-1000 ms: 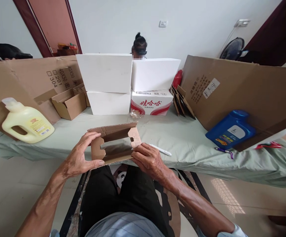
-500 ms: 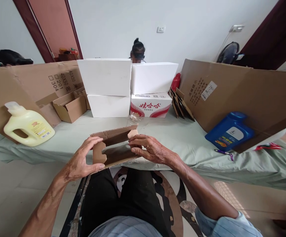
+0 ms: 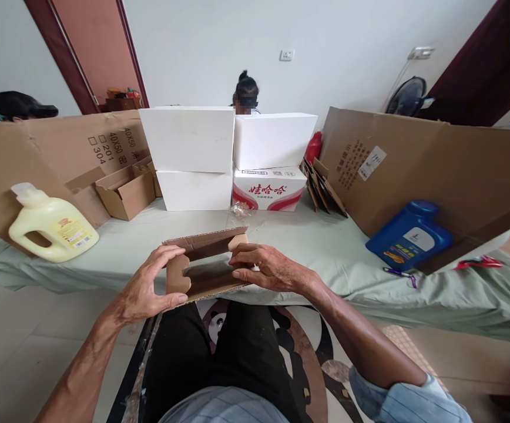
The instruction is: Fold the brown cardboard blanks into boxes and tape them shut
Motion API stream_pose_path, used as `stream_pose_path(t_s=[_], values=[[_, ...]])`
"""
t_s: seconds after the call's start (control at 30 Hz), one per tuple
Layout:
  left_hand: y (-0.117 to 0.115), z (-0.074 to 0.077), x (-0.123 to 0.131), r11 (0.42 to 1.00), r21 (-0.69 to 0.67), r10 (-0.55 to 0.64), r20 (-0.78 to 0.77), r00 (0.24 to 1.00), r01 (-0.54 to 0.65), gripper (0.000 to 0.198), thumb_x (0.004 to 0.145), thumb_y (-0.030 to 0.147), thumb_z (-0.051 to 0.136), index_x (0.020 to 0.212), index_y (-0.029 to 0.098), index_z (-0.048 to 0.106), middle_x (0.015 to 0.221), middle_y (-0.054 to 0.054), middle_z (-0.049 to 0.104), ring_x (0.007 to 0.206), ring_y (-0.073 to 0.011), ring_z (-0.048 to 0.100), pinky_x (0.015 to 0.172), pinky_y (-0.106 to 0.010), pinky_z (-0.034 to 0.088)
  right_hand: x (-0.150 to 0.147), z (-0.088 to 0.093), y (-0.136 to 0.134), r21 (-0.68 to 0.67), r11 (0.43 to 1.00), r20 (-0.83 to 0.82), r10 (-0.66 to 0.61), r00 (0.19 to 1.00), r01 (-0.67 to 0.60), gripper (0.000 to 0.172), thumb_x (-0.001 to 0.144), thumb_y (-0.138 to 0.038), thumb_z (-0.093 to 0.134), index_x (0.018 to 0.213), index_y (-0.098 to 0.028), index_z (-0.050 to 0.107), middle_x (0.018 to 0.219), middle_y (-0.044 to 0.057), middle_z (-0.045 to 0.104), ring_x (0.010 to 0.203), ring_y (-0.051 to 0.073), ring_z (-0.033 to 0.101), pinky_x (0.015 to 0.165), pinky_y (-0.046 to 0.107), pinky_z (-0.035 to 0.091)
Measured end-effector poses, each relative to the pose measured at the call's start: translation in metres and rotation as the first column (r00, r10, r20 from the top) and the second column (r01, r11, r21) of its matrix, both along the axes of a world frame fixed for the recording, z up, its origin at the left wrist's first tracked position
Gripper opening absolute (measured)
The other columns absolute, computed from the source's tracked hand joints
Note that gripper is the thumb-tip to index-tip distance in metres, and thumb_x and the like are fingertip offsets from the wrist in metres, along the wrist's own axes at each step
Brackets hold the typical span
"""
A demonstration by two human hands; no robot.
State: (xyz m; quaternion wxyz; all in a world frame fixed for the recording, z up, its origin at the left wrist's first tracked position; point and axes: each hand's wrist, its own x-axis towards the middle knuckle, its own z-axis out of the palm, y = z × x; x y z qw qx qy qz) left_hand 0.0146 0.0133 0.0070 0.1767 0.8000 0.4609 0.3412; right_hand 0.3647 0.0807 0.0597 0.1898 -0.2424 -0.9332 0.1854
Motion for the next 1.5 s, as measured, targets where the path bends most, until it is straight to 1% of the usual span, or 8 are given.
stream_pose_path(t_s=[0.2, 0.4, 0.6, 0.8, 0.93, 1.17, 1.3, 1.5], values=[[0.002, -0.003, 0.0, 0.999, 0.031, -0.021, -0.006, 1.0, 0.021, 0.074, 0.093, 0.055, 0.082, 0.157, 0.033, 0.053, 0.162, -0.013, 0.055, 0.153, -0.0384, 0.054, 0.125, -0.055, 0.051, 0.003, 0.004, 0.009, -0.136, 0.99, 0.0, 0.04, 0.999, -0.039, 0.03, 0.114, -0.042, 0.061, 0.115, -0.02, 0.081, 0.116, 0.008, 0.078, 0.098, 0.02, 0.073, 0.086, 0.032, 0.055], [0.001, 0.002, 0.002, 0.999, 0.047, -0.025, -0.024, 0.999, 0.027, 0.074, 0.092, 0.055, 0.082, 0.156, 0.031, 0.054, 0.161, -0.014, 0.057, 0.153, -0.0384, 0.054, 0.125, -0.055, 0.052, 0.001, -0.003, 0.009, -0.022, 0.999, 0.051, -0.027, 0.998, 0.028, 0.015, 0.105, -0.027, 0.076, 0.117, -0.021, 0.081, 0.118, 0.007, 0.08, 0.098, 0.02, 0.074, 0.084, 0.031, 0.052], [-0.001, 0.005, 0.005, 0.999, 0.044, -0.021, -0.026, 0.999, 0.022, 0.074, 0.092, 0.054, 0.083, 0.155, 0.03, 0.054, 0.16, -0.014, 0.058, 0.153, -0.0391, 0.054, 0.125, -0.057, 0.053, -0.003, -0.002, 0.003, 0.036, 0.996, 0.186, -0.089, 0.979, 0.084, 0.017, 0.101, -0.023, 0.079, 0.118, -0.021, 0.081, 0.117, 0.007, 0.08, 0.102, 0.023, 0.074, 0.08, 0.03, 0.048], [-0.002, 0.004, 0.003, 0.999, 0.032, -0.018, -0.018, 1.0, 0.018, 0.076, 0.091, 0.052, 0.085, 0.157, 0.031, 0.054, 0.162, -0.014, 0.056, 0.155, -0.0398, 0.052, 0.126, -0.058, 0.052, -0.005, -0.001, -0.004, 0.014, 0.997, 0.266, -0.082, 0.96, 0.081, 0.026, 0.104, -0.023, 0.074, 0.13, -0.021, 0.078, 0.125, 0.008, 0.078, 0.103, 0.023, 0.072, 0.078, 0.032, 0.045], [-0.002, 0.003, 0.001, 0.999, 0.034, -0.028, -0.041, 0.999, 0.03, 0.078, 0.09, 0.049, 0.087, 0.158, 0.032, 0.053, 0.162, -0.014, 0.056, 0.155, -0.0391, 0.053, 0.125, -0.056, 0.052, -0.003, -0.005, -0.003, -0.007, 0.998, 0.199, -0.063, 0.978, 0.066, 0.025, 0.104, -0.02, 0.074, 0.129, -0.021, 0.078, 0.123, 0.009, 0.076, 0.1, 0.022, 0.071, 0.081, 0.031, 0.047], [-0.002, 0.003, 0.002, 0.997, 0.06, -0.04, -0.03, 0.999, 0.042, 0.076, 0.091, 0.048, 0.087, 0.157, 0.033, 0.053, 0.161, -0.013, 0.057, 0.154, -0.0379, 0.054, 0.126, -0.056, 0.052, 0.001, -0.013, -0.002, -0.071, 0.997, -0.048, -0.036, 0.998, 0.033, 0.019, 0.105, -0.019, 0.071, 0.122, -0.02, 0.078, 0.112, 0.007, 0.074, 0.094, 0.019, 0.069, 0.082, 0.03, 0.05], [-0.002, 0.003, 0.001, 0.998, 0.046, -0.05, -0.052, 0.997, 0.053, 0.077, 0.092, 0.047, 0.086, 0.159, 0.033, 0.05, 0.163, -0.013, 0.055, 0.156, -0.037, 0.052, 0.127, -0.056, 0.051, 0.002, -0.015, 0.0, -0.098, 0.994, -0.103, -0.054, 0.993, 0.044, 0.017, 0.104, -0.018, 0.07, 0.119, -0.02, 0.078, 0.105, 0.005, 0.073, 0.086, 0.016, 0.065, 0.077, 0.028, 0.047], [-0.002, 0.001, 0.002, 0.998, 0.035, -0.057, -0.053, 0.997, 0.058, 0.074, 0.093, 0.047, 0.085, 0.158, 0.034, 0.051, 0.163, -0.013, 0.055, 0.156, -0.0373, 0.052, 0.126, -0.056, 0.052, 0.001, -0.017, 0.004, -0.182, 0.982, -0.155, -0.071, 0.985, 0.042, 0.007, 0.101, -0.021, 0.073, 0.104, -0.019, 0.079, 0.099, 0.003, 0.07, 0.08, 0.014, 0.06, 0.074, 0.027, 0.045]])
